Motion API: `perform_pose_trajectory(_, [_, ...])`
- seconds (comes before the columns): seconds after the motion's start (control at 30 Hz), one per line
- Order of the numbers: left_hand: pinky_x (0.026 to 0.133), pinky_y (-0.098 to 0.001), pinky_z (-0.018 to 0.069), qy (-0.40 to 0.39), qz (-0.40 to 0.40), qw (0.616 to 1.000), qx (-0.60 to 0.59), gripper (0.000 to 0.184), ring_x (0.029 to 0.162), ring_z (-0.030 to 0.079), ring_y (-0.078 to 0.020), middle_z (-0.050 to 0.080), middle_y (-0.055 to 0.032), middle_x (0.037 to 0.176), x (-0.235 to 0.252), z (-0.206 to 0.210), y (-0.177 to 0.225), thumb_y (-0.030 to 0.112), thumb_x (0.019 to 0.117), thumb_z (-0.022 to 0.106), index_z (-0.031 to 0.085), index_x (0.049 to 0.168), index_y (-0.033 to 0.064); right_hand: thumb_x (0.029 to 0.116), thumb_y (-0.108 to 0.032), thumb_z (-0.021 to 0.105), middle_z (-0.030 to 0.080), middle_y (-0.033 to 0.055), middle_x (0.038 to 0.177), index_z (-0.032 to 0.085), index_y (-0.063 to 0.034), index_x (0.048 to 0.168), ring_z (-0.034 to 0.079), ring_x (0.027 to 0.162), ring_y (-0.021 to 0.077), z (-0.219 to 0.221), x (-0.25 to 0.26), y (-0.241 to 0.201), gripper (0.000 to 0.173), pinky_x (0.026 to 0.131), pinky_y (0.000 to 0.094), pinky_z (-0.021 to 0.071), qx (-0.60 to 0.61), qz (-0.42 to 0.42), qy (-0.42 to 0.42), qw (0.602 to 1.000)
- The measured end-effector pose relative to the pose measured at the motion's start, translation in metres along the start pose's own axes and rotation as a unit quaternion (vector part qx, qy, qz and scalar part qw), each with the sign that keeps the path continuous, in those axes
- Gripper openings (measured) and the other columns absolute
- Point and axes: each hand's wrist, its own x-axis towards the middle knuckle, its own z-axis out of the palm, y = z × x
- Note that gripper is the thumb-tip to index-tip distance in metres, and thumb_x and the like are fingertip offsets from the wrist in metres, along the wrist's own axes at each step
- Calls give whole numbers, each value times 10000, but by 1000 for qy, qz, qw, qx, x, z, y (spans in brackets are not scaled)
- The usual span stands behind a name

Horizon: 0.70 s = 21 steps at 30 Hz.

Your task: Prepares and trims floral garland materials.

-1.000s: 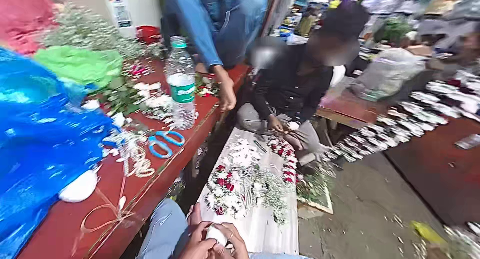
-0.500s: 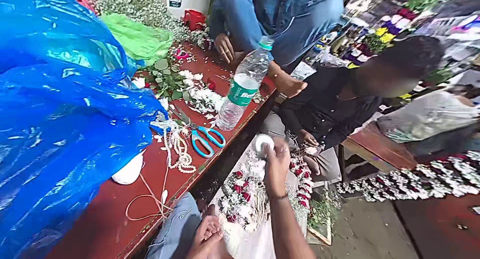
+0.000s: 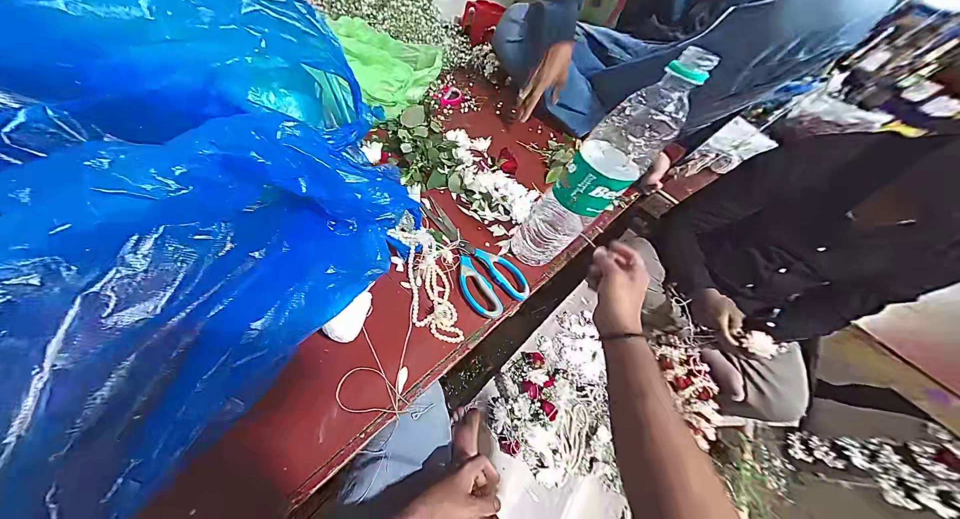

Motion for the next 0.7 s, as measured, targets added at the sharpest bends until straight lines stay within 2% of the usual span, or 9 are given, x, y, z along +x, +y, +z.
perform_pose_trajectory(0.07, [946,-465,539,4,-6,1000,7,506,1032,656,-293,656,-212,1124,1,0,5,244,965,672,527,1378,-8,925,-198,712,618,174,1294,492,-19,1438,644,1081,241,-31,-47,23,586,860,427,561,27,26,20,999])
perform_pose_trajectory(0.13, [921,-455,551,24,16,1000,13,480,998,669,-281,666,-206,1104,-6,2,14,214,969,651,528,1371,-17,949,-187,670,613,161,1311,515,8,1411,623,1135,222,-61,-107,56,526,894,425,558,48,73,-4,996])
perform_pose_trajectory(0.2, [879,-429,572,64,54,995,51,403,950,685,-241,688,-160,1074,-18,0,36,196,975,629,572,1325,4,989,-202,617,693,102,1140,629,3,1248,663,1014,180,-87,-169,95,330,841,401,573,97,123,-27,987])
perform_pose_trajectory(0.27, [855,-401,589,128,103,981,99,324,933,702,-194,714,-109,1054,-35,-4,70,177,990,625,620,1275,22,1030,-210,539,722,61,943,675,-18,1105,684,861,162,-111,-230,128,247,767,373,590,147,168,-66,972])
perform_pose_trajectory(0.33, [837,-369,588,213,163,954,133,272,918,695,-159,717,-87,1043,-54,-11,118,147,984,616,656,1215,9,1053,-198,488,728,70,898,689,-26,1091,688,803,169,-127,-282,153,267,691,359,588,185,222,-88,953])
perform_pose_trajectory(0.43, [781,-343,602,361,225,873,241,242,880,700,-137,728,-74,1022,-80,-34,193,170,977,615,697,1142,12,1056,-163,472,736,75,882,675,-28,1079,696,761,162,-138,-331,178,245,661,341,591,204,279,-76,935])
perform_pose_trajectory(0.53, [690,-390,583,519,156,738,401,211,777,670,-151,715,-41,962,-94,-76,250,259,1007,626,726,1100,98,1057,-181,495,746,97,912,677,-1,1124,704,783,181,-146,-334,185,265,685,357,597,205,286,-80,933])
perform_pose_trajectory(0.6, [730,-538,551,566,59,658,493,215,833,675,-232,718,-42,984,-90,-110,264,326,1001,612,744,1036,160,1045,-180,524,748,125,946,689,12,1136,702,791,202,-155,-321,180,268,670,359,588,206,246,-92,943])
perform_pose_trajectory(0.7, [770,-674,522,548,-87,648,522,266,931,697,-352,736,-101,933,-63,-150,269,406,929,644,766,937,170,1023,-155,581,750,151,942,698,22,1126,698,760,222,-167,-305,174,236,615,343,571,180,186,-88,962])
